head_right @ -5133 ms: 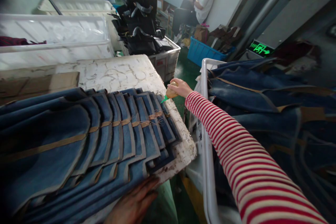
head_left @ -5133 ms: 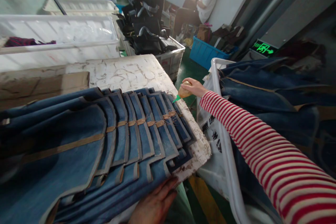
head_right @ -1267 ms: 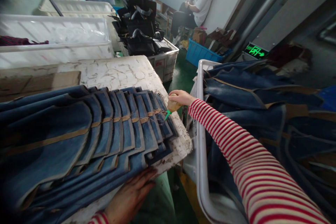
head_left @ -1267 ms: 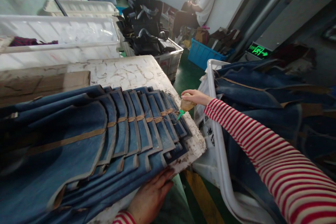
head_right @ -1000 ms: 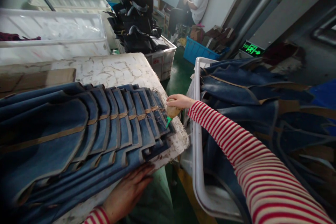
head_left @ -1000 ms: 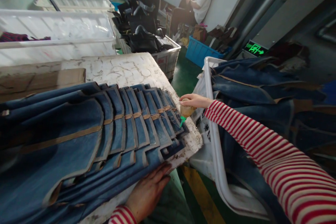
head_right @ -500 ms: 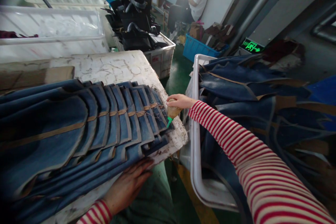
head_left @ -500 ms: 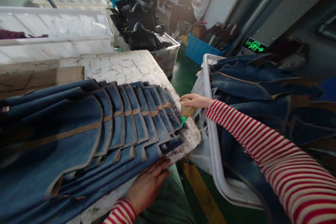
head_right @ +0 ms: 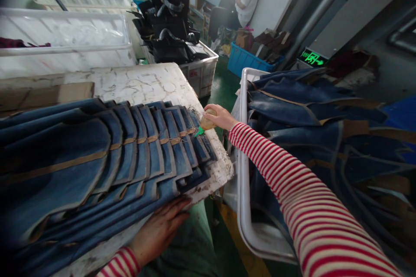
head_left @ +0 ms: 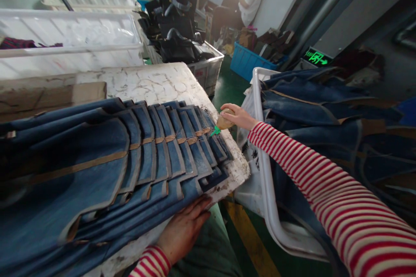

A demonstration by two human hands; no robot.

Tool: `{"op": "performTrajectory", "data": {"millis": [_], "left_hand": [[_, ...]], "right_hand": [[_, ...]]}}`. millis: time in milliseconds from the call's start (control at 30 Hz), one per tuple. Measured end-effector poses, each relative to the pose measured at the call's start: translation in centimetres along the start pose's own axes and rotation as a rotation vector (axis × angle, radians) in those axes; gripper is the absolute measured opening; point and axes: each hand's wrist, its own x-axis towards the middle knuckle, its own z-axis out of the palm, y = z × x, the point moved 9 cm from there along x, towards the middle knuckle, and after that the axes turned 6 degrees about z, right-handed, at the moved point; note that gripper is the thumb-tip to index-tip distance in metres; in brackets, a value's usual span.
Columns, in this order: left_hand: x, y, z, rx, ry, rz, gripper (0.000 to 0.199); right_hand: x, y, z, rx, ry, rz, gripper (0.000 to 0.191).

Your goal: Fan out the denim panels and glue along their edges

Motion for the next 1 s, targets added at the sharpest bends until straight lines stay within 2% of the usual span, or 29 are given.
{"op": "performTrajectory", "data": {"millis": [67, 167, 233, 300, 467, 533, 600, 733, 900, 1000], "left_hand": [[0.0, 0.0, 0.0, 0.004, 0.001, 0.008, 0.049], [-0.1, 0.0, 0.1, 0.002, 0.015, 0.020, 0.050], [-0.2, 0.0, 0.2, 0.006, 0.013, 0.021, 0.051], [-0.1, 0.0, 0.2, 0.011, -0.001, 0.016, 0.050], [-0.1, 0.0, 0.0, 0.007, -0.027, 0.000, 0.047], [-0.1, 0.0, 0.0, 0.002, -0.019, 0.006, 0.048], [-0.1, 0.0, 0.0, -0.003, 0.000, 0.011, 0.049], [-0.1, -0.1, 0.2, -0.017, 0.007, 0.010, 0.051], [-0.2, -0.3, 0.4, -0.034, 0.018, -0.007, 0.055], [-0.2, -0.3, 0.3, -0.040, 0.026, -0.003, 0.055]], "right_hand": [[0.1, 0.2, 0.3, -0.002, -0.054, 0.016, 0.036], [-0.6, 1.0, 1.7, -0.006, -0.253, 0.087, 0.034], [-1.0, 1.2, 2.2, -0.006, -0.312, 0.113, 0.033], [-0.7, 1.0, 1.8, -0.005, -0.250, 0.094, 0.032], [0.9, -0.5, -0.3, -0.019, 0.039, 0.011, 0.036], [1.1, -1.0, -1.1, -0.020, 0.098, -0.006, 0.036], [1.1, -1.3, -1.3, -0.011, 0.097, -0.014, 0.035], [1.2, -0.7, -0.5, 0.015, 0.020, -0.007, 0.034], [2.1, 0.0, -0.6, 0.029, 0.132, 0.013, 0.035], [2.4, -0.1, -0.5, 0.033, 0.099, 0.010, 0.034]]}}
